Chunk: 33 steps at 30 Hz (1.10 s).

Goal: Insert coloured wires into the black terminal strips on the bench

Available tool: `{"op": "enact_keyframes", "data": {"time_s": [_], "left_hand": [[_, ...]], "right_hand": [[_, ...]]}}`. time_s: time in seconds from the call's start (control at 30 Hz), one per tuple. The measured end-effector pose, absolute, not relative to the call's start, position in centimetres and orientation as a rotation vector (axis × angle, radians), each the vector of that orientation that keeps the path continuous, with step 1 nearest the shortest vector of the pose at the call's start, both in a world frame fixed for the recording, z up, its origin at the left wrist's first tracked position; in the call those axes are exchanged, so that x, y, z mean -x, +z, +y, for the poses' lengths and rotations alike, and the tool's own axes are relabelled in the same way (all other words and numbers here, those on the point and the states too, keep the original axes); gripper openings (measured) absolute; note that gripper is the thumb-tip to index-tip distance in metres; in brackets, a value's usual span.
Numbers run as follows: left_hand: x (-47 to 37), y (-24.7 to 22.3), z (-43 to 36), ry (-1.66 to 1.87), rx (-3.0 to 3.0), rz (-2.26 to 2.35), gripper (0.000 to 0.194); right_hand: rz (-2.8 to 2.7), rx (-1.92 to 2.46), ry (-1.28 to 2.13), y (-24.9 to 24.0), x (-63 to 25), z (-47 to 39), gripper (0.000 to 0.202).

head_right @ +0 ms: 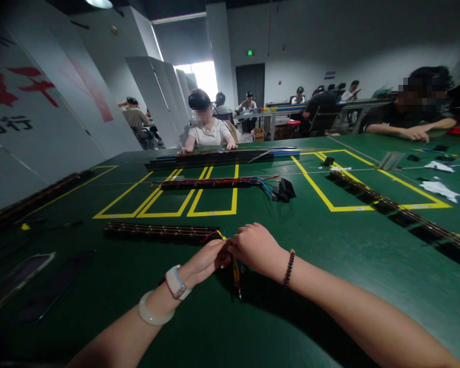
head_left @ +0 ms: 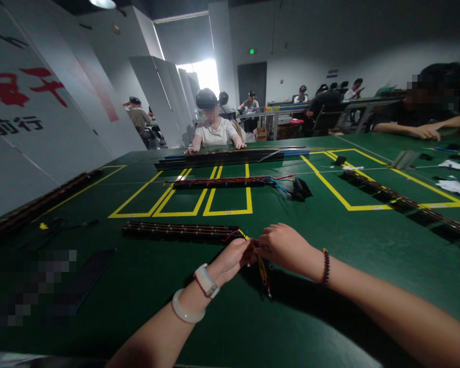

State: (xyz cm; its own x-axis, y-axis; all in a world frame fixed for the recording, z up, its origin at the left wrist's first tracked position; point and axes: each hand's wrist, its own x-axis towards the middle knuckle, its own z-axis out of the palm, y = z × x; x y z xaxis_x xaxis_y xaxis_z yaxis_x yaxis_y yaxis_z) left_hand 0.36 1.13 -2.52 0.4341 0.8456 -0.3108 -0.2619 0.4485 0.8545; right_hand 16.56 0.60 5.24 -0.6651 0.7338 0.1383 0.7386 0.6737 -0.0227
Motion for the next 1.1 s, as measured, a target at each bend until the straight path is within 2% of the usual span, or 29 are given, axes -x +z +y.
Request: {"op": "enact_keyframes", "data": {"time_s": [0.47, 0.8, 0.93, 1.1], "left_hand": [[-0.4, -2.0, 1.2, 0.802, -0.789, 0.901, 0.021], [-0.7, -2.5, 1.1, 0.785, -0.847, 0.849, 0.030], [-0.6, -2.0, 0.8, 0.785, -0.864, 0.929, 0.032], [-0.6, -1.3, 0.7, 0.737, -0.884, 0.954, 0.025]], "right_hand": [[-2.819, 1.312, 0.016, 3.0, -15.9, 0.2, 0.022], [-2.788, 1.513, 0.289, 4.6, -16.5, 1.0, 0.024], [-2.708, 1.646, 0.122, 5.0, -18.0, 2.8, 0.023], [-2.546, 1.762, -0.026, 3.0, -19.3, 5.8, 0.024]]}}
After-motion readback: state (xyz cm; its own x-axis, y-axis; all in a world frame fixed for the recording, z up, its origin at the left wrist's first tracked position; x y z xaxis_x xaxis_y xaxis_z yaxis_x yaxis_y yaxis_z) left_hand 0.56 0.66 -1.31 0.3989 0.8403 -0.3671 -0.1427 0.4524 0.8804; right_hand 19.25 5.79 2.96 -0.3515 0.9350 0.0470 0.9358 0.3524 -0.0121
